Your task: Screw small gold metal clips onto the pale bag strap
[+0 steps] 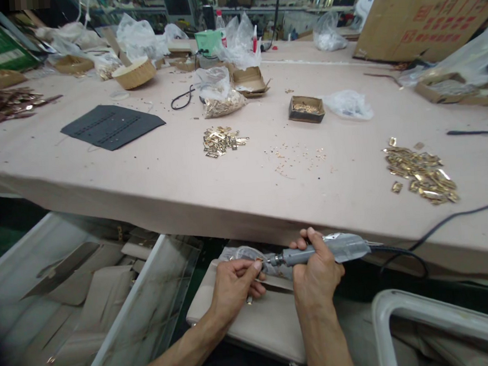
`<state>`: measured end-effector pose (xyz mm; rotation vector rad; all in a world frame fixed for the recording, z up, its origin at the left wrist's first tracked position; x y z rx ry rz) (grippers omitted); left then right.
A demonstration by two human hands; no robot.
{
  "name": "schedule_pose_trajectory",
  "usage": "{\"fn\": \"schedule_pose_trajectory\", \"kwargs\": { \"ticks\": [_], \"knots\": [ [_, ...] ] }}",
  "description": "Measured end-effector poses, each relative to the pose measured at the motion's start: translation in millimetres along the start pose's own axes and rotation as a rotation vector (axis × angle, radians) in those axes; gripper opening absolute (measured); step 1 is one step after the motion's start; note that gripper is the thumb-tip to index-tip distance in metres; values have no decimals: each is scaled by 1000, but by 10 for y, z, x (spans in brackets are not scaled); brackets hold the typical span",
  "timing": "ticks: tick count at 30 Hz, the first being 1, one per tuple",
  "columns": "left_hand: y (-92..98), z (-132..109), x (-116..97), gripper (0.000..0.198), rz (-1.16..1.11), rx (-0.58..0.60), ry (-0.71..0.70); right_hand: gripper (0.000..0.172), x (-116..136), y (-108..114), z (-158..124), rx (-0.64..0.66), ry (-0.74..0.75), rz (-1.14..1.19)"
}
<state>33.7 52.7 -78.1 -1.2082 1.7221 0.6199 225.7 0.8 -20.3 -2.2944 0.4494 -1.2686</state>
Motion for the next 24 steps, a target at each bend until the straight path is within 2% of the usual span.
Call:
{"fn": "schedule_pose_trajectory", "kwargs": {
  "ticks": [6,11,17,24],
  "knots": [
    [13,-28,-67,45,9,-47,15,27,25,-60,-39,67,-11,-28],
    [49,-46,-83,41,3,-84,14,26,155,-121,-54,166,-22,-25],
    [73,-39,-29,40,8,-104,2,25,332,-162,-128,224,75,-24],
    [71,-34,8,36,-9,-103,4,25,280,-257,-282,303,119,-26]
  ]
}}
Point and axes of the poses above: each hand's wrist, its own z-axis towards the middle knuckle, its own y-axis out of the back of the hand, x = y × z, the point moved 9 cm from there along z, towards the middle knuckle, and after that the axes turned 10 degrees about z, right-handed, at the moved point
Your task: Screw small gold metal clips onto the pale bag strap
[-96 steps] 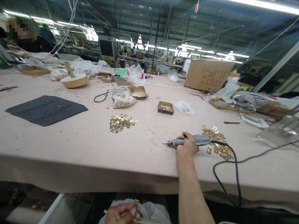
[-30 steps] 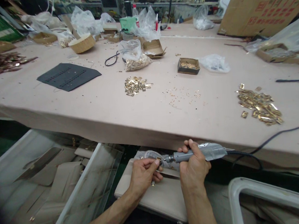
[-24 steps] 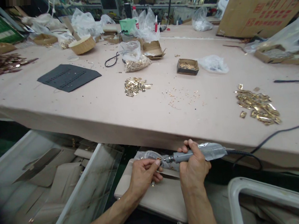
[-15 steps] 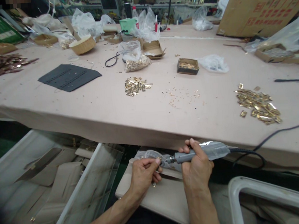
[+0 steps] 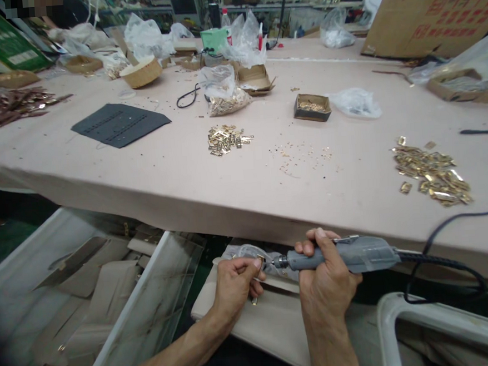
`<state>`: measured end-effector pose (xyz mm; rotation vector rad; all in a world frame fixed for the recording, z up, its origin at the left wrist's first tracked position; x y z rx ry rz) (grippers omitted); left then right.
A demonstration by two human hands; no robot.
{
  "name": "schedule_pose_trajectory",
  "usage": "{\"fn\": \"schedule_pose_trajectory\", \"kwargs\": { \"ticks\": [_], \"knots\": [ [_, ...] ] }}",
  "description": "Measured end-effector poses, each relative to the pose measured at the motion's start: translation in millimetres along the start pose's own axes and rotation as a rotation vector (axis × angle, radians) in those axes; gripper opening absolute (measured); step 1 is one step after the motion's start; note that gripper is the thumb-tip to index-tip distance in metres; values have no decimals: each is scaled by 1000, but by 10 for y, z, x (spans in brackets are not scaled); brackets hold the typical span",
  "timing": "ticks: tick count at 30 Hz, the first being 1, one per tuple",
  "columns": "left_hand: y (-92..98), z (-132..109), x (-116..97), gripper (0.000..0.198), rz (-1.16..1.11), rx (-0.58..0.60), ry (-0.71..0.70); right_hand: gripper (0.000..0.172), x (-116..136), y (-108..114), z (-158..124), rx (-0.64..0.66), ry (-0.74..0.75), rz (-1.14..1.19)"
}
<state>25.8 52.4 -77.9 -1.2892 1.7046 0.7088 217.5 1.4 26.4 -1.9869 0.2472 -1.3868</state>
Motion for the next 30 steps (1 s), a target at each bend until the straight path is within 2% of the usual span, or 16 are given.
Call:
{"fn": "schedule_pose_trajectory", "kwargs": {
  "ticks": [12,22,30],
  "knots": [
    [-9,-15,-29,32,32,2,27,18,-40,-131,-105,62,113,-34],
    [-8,-12,-25,30,25,10,34,14,49,-268,-266,117,219,-91],
    [-20,-15,-27,30,73,9,33,14,43,-427,-402,316,298,-230]
  ]
}}
Point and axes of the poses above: each hand's wrist, its own z-axis towards the middle knuckle, its own y-axis out of the back of the hand, x = y × z, the point moved 9 cm from there along z, towards the middle knuckle, and after that the axes turned 10 degrees about z, right-handed, at the moved point
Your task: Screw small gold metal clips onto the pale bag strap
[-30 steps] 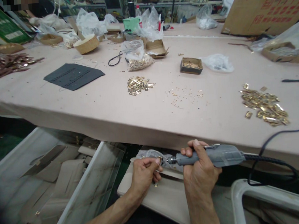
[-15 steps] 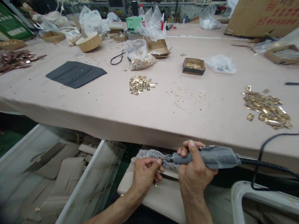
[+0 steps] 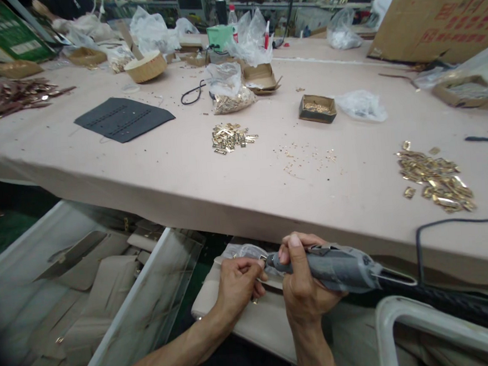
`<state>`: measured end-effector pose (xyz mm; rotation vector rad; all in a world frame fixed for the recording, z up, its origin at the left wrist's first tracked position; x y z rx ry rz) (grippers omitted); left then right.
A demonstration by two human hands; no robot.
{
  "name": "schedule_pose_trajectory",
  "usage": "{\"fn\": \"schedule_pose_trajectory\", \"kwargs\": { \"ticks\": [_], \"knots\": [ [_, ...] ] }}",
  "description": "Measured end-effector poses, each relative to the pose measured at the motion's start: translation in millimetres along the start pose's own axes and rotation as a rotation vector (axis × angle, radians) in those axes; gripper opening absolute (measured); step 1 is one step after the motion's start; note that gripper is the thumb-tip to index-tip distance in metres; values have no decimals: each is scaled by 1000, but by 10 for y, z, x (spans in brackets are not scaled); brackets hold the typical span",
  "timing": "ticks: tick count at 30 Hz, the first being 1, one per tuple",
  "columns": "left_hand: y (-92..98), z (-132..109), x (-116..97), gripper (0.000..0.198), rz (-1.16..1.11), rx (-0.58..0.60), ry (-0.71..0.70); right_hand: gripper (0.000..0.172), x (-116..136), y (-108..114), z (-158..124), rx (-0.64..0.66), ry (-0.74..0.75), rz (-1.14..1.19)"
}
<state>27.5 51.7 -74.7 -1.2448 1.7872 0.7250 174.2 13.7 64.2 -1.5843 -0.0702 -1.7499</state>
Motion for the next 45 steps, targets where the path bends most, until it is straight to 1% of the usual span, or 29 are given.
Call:
{"fn": "schedule_pose_trajectory", "kwargs": {
  "ticks": [3,5,12,17,20,23,25,26,28,30,31,33,36,38,39,42,45],
  "knots": [
    [10,-3,-3,31,14,-10,7,19,-20,-73,-8,114,-14,-74],
    [11,-5,3,32,17,-12,10,22,-17,-106,-11,159,-14,-108],
    [-1,9,33,30,44,-4,2,24,-34,-130,-43,201,5,-150],
    [23,-28,-41,25,87,-3,-23,26,-81,-164,-52,267,-8,-152],
    [26,-40,-73,22,110,-3,-23,21,-95,-176,-52,317,-28,-97],
    [2,-25,-73,23,85,11,-29,16,-22,-207,-28,419,-50,-28],
    [-8,-10,-65,26,48,10,-44,9,111,-244,49,488,-71,58],
    [-9,-1,-55,28,33,6,-50,6,208,-253,126,497,-70,116],
    [-3,29,-14,32,11,-5,-52,2,426,-236,367,445,-31,223],
    [-20,82,23,35,-17,11,-75,5,580,-183,706,331,10,292],
    [-21,113,45,36,-47,10,-85,6,611,-146,904,260,12,324],
    [-32,172,100,38,-102,14,-86,11,577,-59,1331,114,-14,406],
    [-52,228,181,42,-158,19,-57,19,357,75,1947,-70,-71,511],
    [-61,254,208,45,-187,22,-48,19,126,170,2264,-184,-123,542],
    [-64,267,217,46,-197,23,-44,18,8,201,2386,-218,-148,546],
    [-70,311,243,47,-199,29,-32,17,-330,249,2594,-271,-220,544],
    [-74,356,273,46,-187,37,-25,18,-607,257,2621,-294,-283,542]
  ]
}}
Point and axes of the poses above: each hand's wrist, its own z-axis towards the middle knuckle, its own y-axis out of the back of the hand, x = y × z, the point moved 9 cm from there along z, towards the middle knuckle, and after that the axes turned 10 degrees about z, right-handed, at the moved point
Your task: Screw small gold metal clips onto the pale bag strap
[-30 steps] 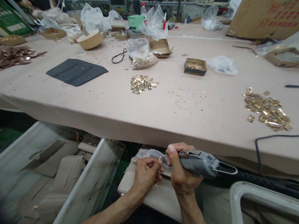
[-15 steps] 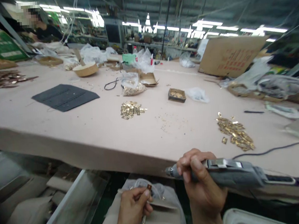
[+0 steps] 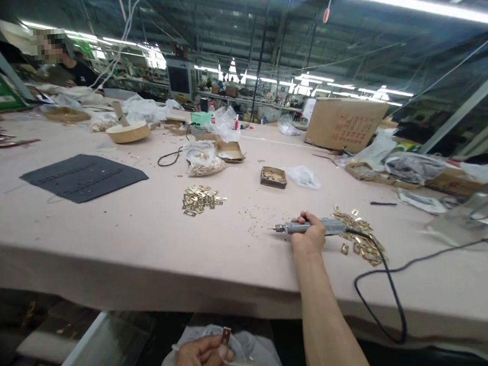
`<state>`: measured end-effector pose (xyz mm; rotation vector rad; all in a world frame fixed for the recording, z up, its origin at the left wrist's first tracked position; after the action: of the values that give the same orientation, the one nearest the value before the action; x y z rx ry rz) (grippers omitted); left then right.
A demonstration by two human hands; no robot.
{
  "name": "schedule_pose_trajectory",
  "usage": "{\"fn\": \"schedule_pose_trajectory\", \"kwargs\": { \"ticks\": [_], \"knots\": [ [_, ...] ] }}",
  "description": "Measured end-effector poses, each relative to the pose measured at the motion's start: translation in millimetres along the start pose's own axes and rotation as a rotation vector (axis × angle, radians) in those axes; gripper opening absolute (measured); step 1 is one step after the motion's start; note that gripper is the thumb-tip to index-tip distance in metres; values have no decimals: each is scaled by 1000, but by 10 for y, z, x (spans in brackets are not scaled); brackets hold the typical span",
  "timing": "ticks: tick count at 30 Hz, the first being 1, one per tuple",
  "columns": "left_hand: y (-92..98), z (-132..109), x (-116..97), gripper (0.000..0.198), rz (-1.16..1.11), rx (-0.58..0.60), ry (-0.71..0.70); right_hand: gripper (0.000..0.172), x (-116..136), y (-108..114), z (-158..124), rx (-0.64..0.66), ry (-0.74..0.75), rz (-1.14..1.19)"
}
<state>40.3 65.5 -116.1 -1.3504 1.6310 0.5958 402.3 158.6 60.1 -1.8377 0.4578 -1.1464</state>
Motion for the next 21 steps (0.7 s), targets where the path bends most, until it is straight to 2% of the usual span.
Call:
{"fn": "schedule_pose_trajectory", "kwargs": {
  "ticks": [6,21],
  "knots": [
    [11,64,73,42,2,-17,37,18,-204,90,2,-3,-21,-25],
    [8,47,35,45,11,-7,50,16,-229,55,-91,16,8,-72]
  ]
}}
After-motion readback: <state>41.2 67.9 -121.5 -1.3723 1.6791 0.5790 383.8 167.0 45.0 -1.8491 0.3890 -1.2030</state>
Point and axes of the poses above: each hand's wrist, its own z-axis towards the middle knuckle, its own y-axis out of the back of the hand, x = y × z, the point moved 9 cm from there along z, towards the middle knuckle, and after that the axes turned 10 degrees about z, right-handed, at the moved point
